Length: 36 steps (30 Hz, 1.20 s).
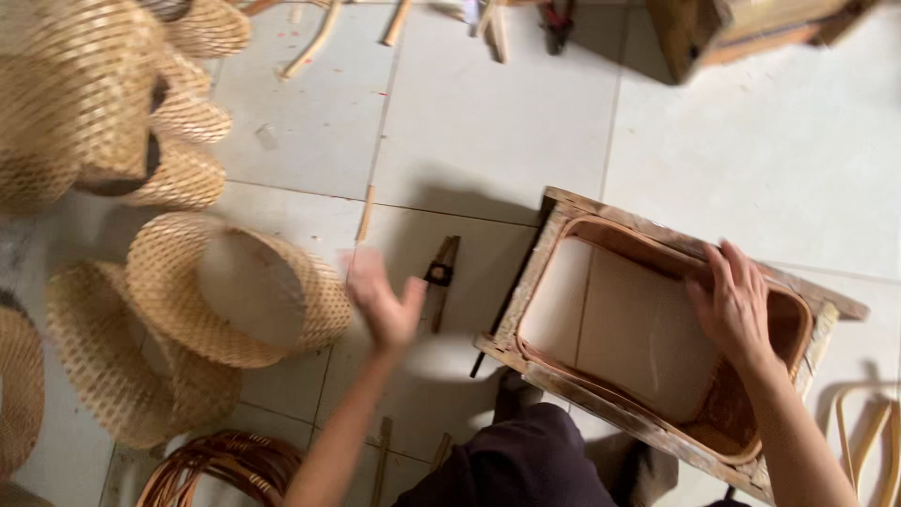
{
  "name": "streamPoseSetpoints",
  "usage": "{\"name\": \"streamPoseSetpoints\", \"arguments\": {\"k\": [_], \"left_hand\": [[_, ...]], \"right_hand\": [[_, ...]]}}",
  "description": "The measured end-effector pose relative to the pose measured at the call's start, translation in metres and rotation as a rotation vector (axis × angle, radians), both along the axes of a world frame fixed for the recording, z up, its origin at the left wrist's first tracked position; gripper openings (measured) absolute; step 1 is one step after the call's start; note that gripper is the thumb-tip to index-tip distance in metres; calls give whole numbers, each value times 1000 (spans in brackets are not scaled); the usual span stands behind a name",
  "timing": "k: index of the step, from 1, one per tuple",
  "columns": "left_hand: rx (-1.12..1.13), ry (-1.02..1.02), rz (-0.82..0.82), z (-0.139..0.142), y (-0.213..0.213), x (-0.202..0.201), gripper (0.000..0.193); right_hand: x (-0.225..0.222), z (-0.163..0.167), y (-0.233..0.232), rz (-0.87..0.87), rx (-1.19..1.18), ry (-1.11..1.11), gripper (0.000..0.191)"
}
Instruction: The person sits on the floor and weaves a woven bamboo panel into a rectangular wooden basket frame, pressing and fitting the woven sheet against the frame walls. They then bend thin bamboo strips across the basket opening, tucking their ends into the weave to form ribs, and finally tap the strips into place with a hammer.
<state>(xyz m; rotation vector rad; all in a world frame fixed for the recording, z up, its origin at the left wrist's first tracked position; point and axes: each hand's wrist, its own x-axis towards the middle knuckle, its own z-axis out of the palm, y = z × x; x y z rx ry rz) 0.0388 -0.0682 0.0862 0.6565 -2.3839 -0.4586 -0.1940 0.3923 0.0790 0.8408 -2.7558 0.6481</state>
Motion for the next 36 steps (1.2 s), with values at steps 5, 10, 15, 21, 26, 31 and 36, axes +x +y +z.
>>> {"name": "streamPoseSetpoints", "arguments": {"k": [5, 10, 15, 21, 26, 31, 36], "left_hand": [[443, -504, 609, -18, -174, 43, 94], [232, -316, 323, 9, -153, 28, 51], [391, -217, -238, 139, -40, -5, 34], [119, -258, -984, 236, 75, -56, 44], [-40, -321, -1308, 216, 100, -97, 38], [-413, -613, -1293, 184, 124, -98, 46], [-406, -438, -1580, 162, 187, -46, 99]], "right_hand": [[57, -12, 13, -48, -82, -56, 68], [97, 12, 38, -111, -105, -135, 61], [135, 67, 62, -232, -163, -158, 54], [141, 196, 111, -249, -418, 360, 31], [167, 275, 133, -355, -324, 585, 24], [110, 247, 117, -203, 72, 132, 47], [49, 196, 92, -20, 155, -22, 75]]}}
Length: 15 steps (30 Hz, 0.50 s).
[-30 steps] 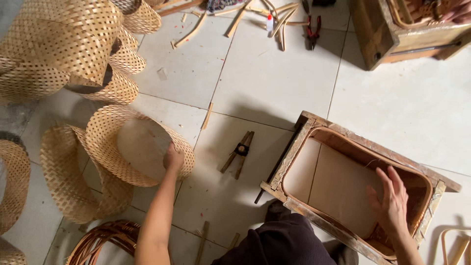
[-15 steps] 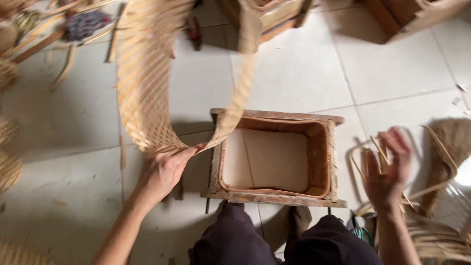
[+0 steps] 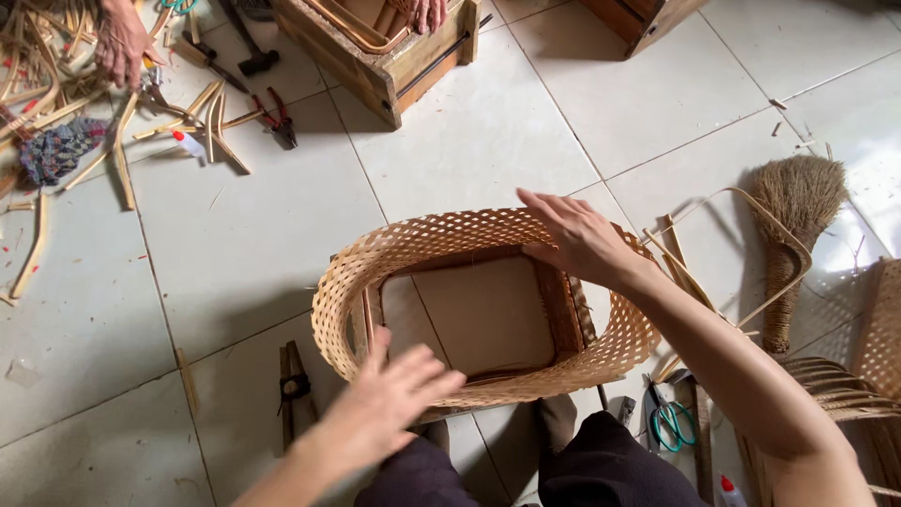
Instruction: The person sits on the floor and weaves a woven bamboo panel into a rectangular wooden basket frame, pressing and fitting the woven sheet against the frame walls. They then bend thin bamboo strips across the basket opening, tucking their ends into the weave to form ribs, and finally tap the strips into place with a hammer.
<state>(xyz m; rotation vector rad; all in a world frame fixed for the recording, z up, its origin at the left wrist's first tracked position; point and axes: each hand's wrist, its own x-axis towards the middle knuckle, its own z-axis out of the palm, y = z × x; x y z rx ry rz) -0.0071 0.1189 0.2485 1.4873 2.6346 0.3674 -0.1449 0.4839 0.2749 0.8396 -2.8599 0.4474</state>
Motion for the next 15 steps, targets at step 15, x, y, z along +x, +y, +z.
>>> {"name": "streamPoseSetpoints", "arguments": {"k": [15], "left_hand": [[347, 99, 473, -42, 95, -124, 57]], "right_hand": [[-3, -16, -23, 116, 97, -513, 49]]}}
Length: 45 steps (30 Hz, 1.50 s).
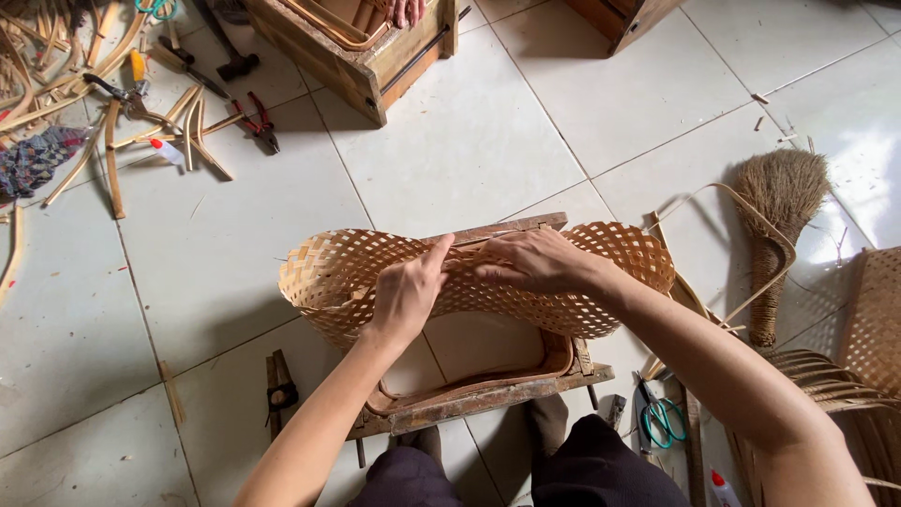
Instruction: The person sits on the floor and weaves a woven bamboo panel into a rectangular wooden basket frame, pressing and fitting the woven sheet against the frame walls. They then bend thin bamboo strips across the basket opening, tucking their ends into the weave to form ribs, and finally tap the strips into place with a hammer.
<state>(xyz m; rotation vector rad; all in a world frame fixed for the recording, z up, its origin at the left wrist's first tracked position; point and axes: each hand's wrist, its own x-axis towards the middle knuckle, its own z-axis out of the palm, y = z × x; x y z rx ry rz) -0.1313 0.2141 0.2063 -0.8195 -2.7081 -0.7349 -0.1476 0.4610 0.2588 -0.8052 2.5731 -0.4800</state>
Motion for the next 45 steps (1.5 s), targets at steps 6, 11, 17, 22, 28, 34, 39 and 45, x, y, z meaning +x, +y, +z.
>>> {"name": "streamPoseSetpoints", "arguments": {"k": [6, 11, 17, 22, 28, 34, 39, 45], "left_hand": [[12, 39, 5, -21, -1, -12, 40], [35, 19, -3, -29, 1, -16, 32], [39, 37, 11, -35, 5, -20, 22], [-125, -83, 125, -9, 9, -3, 5], [464, 137, 574, 33, -144, 28, 57], [1223, -710, 340, -11, -164, 24, 88], [1257, -505, 406, -29, -149, 37, 83], [1318, -383, 544, -36, -140, 40, 80]], "right_hand": [[3, -4, -6, 2, 71, 87, 47], [4, -12, -2, -25, -9, 106, 40], [7, -21, 1, -47, -85, 246, 27], [10, -29, -6, -176, -70, 239, 23], [28, -34, -9, -184, -32, 314, 24], [32, -29, -13, -213, -31, 280, 24], [40, -18, -15, -187, -127, 351, 21], [39, -16, -17, -209, -79, 326, 19]]}}
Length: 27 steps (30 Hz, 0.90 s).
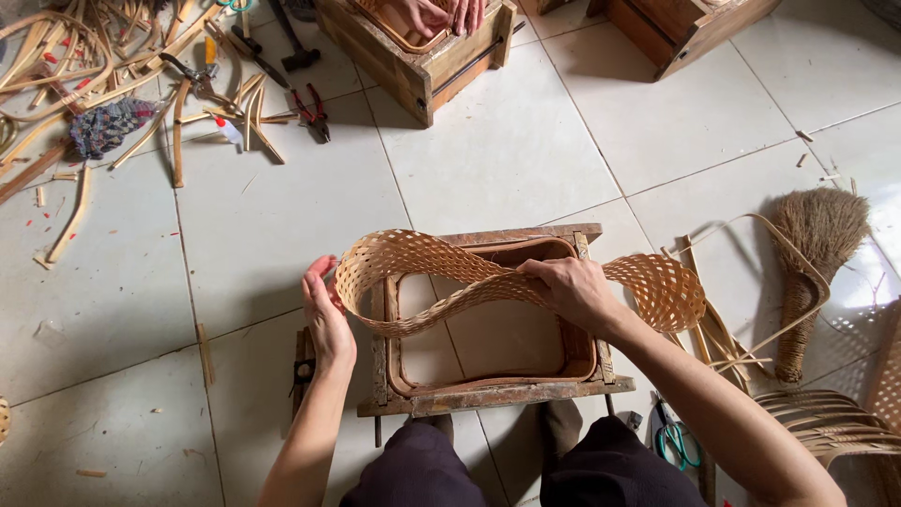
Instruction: The person sits on the floor and weaves a woven bamboo panel into a rectangular wooden basket frame, pressing and fitting the woven sheet against the frame walls. They then bend thin bamboo strips across the basket opening, tucking their ends into the weave to form ribs, and finally tap the strips into place with a hammer.
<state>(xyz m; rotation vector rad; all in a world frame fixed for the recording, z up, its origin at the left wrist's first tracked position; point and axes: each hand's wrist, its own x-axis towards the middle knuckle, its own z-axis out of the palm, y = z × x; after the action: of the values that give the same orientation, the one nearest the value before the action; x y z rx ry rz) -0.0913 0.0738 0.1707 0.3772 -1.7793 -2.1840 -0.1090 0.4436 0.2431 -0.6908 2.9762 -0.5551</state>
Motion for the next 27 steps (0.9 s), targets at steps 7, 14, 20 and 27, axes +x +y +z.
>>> {"name": "streamPoseSetpoints", "arguments": {"k": [7, 14, 20, 27], "left_hand": [[-124, -71, -149, 20, 6, 0, 84], [-53, -76, -222, 55, 15, 4, 78], [-182, -67, 5, 126, -43, 45, 59], [-369, -282, -85, 112, -29, 68, 66]], "right_hand": [[0, -15, 6, 30, -5, 22, 28], [3, 2, -2, 55, -3, 47, 28], [23, 9, -51, 182, 2, 261, 33], [40, -37, -65, 164, -193, 222, 25]]}}
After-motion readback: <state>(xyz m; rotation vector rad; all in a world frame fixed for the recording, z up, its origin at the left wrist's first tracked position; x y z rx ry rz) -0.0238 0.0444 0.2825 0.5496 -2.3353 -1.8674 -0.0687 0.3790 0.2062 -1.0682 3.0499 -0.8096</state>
